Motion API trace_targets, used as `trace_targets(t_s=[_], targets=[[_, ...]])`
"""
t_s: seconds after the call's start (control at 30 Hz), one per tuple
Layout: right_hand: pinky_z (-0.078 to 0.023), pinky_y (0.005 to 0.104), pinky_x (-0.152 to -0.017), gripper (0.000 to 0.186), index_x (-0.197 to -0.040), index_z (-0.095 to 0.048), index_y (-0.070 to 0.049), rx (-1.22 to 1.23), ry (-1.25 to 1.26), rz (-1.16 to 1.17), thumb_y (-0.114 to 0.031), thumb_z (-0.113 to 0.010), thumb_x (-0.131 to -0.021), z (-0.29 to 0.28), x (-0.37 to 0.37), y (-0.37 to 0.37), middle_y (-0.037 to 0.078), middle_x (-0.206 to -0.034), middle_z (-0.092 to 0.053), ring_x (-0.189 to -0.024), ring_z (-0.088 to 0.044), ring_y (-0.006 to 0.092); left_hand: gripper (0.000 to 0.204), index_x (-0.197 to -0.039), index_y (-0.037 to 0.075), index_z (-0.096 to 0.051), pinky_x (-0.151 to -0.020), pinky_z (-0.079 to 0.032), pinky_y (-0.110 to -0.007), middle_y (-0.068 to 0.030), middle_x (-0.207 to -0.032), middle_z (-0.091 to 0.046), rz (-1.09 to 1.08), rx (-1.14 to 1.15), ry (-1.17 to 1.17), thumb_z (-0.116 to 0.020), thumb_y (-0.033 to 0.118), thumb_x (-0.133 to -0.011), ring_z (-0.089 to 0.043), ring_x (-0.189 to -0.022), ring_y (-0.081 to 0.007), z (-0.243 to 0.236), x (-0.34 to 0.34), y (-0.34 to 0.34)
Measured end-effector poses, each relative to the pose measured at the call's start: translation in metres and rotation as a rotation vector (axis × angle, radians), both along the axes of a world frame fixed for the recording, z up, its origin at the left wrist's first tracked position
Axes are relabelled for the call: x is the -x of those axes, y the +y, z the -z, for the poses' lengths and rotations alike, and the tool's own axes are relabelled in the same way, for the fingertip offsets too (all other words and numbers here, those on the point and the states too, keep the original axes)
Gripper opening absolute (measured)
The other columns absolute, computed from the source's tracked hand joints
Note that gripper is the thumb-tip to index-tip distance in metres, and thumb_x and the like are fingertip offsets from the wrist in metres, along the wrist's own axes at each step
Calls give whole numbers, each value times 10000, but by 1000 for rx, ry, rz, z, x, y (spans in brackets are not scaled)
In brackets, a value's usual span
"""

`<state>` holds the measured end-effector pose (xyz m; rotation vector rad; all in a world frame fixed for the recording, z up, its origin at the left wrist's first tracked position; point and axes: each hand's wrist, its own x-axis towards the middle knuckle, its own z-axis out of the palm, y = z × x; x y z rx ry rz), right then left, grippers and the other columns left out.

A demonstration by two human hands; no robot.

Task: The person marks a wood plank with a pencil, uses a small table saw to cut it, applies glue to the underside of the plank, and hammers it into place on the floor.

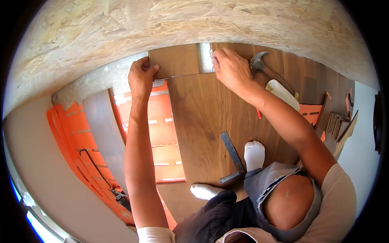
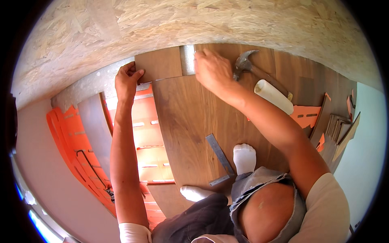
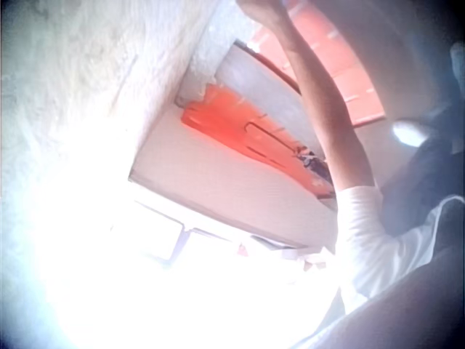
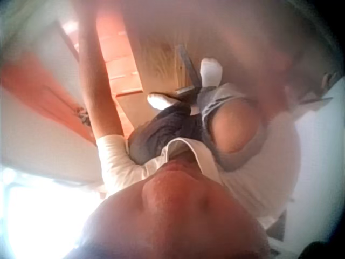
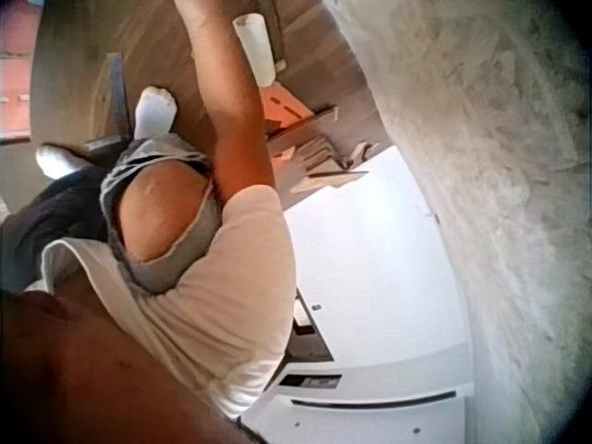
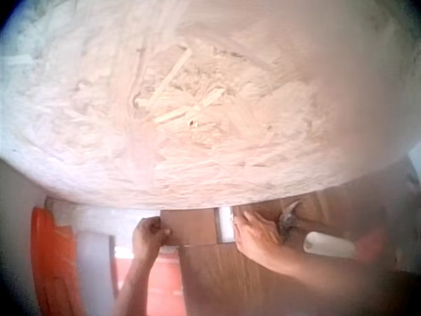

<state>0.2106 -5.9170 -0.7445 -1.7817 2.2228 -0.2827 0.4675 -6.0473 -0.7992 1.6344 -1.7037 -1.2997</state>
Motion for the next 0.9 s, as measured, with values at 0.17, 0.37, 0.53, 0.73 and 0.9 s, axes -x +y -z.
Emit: trace_targets(t_s=[0.17,0.37,0.53,0.73,0.9], targets=[[-446,390,-1113,430,-1323,-615,38,118,233,-187,-18,-526,-906,27,40,25,175,-1440,-570,-1335,-532,317,463,-1276,-80,-642,-660,-549,-283,-74,-941,-697,-5,-47,-13,-770,45,-849,-640,-772,-122,-11,17,7],[-371,374,-1203,504,-1435,-514,68,-51,317,-376,-49,-454,-949,24,51,26,218,-1550,-456,-1442,-447,314,460,-1254,-70,-659,-665,-587,-307,-110,-1005,-689,37,-11,-75,-791,63,-833,-664,-789,-167,-14,13,5],[-373,386,-1202,504,-1431,-490,109,-156,399,-435,-75,-432,-966,23,49,14,273,-1536,-448,-1423,-470,344,444,-1245,-56,-672,-646,-612,-320,-109,-1035,-666,73,29,-94,-792,60,-833,-667,-795,-186,-19,17,5],[-393,392,-1188,504,-1431,-489,111,-175,408,-413,-84,-424,-972,19,46,16,285,-1528,-452,-1419,-472,363,412,-1227,-53,-686,-625,-608,-301,-88,-983,-650,73,35,-61,-781,33,-835,-647,-772,-158,-18,20,9],[-390,387,-1192,508,-1437,-480,111,-177,401,-412,-76,-420,-968,22,45,16,281,-1530,-450,-1426,-463,359,410,-1229,-10,-717,-656,-537,-301,-39,-917,-645,81,43,-39,-783,49,-829,-603,-763,-122,-19,26,13]])
